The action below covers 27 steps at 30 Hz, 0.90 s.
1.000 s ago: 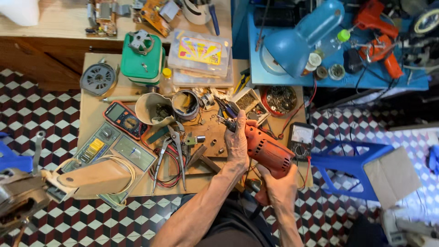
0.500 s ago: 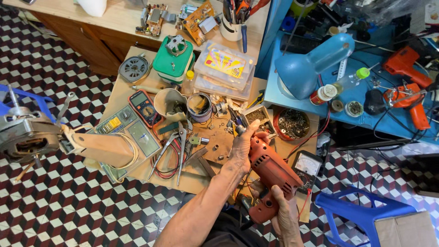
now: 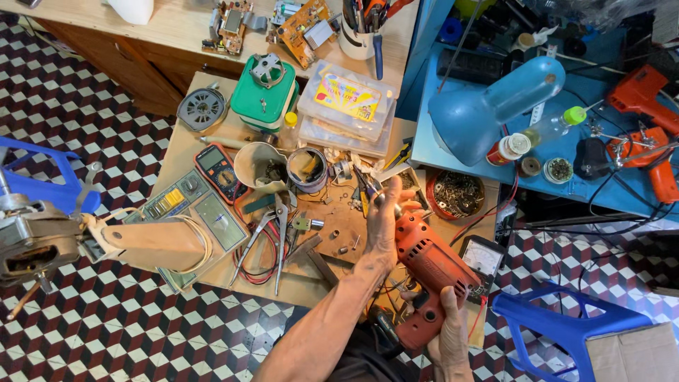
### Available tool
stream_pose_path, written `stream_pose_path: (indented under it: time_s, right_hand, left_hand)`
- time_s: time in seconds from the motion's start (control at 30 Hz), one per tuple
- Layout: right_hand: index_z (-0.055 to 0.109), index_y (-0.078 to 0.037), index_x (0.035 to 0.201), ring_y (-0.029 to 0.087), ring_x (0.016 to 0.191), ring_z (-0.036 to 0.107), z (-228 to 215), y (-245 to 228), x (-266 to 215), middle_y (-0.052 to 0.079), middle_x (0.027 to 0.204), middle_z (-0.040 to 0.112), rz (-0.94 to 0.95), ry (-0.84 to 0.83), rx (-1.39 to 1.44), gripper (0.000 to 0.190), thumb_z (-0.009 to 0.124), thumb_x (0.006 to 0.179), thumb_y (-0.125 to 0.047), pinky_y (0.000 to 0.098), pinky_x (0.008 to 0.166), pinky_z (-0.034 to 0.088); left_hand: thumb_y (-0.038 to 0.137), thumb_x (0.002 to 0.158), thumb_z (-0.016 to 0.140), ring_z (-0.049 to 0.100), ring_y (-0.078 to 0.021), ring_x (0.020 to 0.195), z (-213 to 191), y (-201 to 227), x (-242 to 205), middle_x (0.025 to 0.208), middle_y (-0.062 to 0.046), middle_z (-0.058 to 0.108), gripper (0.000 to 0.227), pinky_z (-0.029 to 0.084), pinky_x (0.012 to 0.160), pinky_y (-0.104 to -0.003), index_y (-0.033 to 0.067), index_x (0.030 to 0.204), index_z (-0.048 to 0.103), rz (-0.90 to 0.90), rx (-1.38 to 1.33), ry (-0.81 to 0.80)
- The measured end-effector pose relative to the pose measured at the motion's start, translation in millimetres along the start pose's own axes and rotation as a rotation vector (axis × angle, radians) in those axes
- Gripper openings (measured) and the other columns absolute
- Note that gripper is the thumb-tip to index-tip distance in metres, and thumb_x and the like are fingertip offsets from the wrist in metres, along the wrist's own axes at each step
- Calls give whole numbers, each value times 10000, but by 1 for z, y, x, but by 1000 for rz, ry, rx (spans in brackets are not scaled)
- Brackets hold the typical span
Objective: The person uses a corded drill to bore holes into small cylindrical metal parts on a cluttered workbench. They repeatedly select parts, position them, and drill, then inspect the results.
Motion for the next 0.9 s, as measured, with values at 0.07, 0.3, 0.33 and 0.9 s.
stream_pose_path:
  time_s: [0.07,0.3,0.33,0.9]
  right_hand:
    - [487,-30,1414,299,849,721,-3,8,5,180,1202,650,5,-6,76,679,686,913,-443,431,707,620]
    - [451,4,1472,331,1061,692,-4,27,7,216,1267,638,116,33,166,790,662,900,-498,496,946,570]
    - [443,16,1474,337,1078,686,0,26,6,227,1275,637,106,5,205,814,665,899,-514,504,954,559]
    - [517,-64,1387,342,956,739,10,24,4,186,1135,719,175,26,235,900,597,721,-665,487,822,621]
  left_hand:
    - [554,958,597,656,-190,602,-1,11,4,781,-107,650,491,607,612,-364,73,902,515,143,-74,-8]
    - [548,1039,452,597,-172,593,-2,13,10,755,-60,566,479,583,608,-350,90,908,507,201,-29,19]
    - [536,1043,459,593,-173,589,-2,12,11,748,-62,557,466,578,601,-351,93,908,511,164,-66,19]
    - [561,1039,473,512,-127,512,11,45,-2,676,-24,499,497,539,528,-343,102,849,495,177,-83,-95]
Point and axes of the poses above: each hand's wrist, its own x-axis towards the middle knuckle, its own z-axis out of the palm, y = z × x, the point moved 7 cm from there along x, towards the middle knuckle
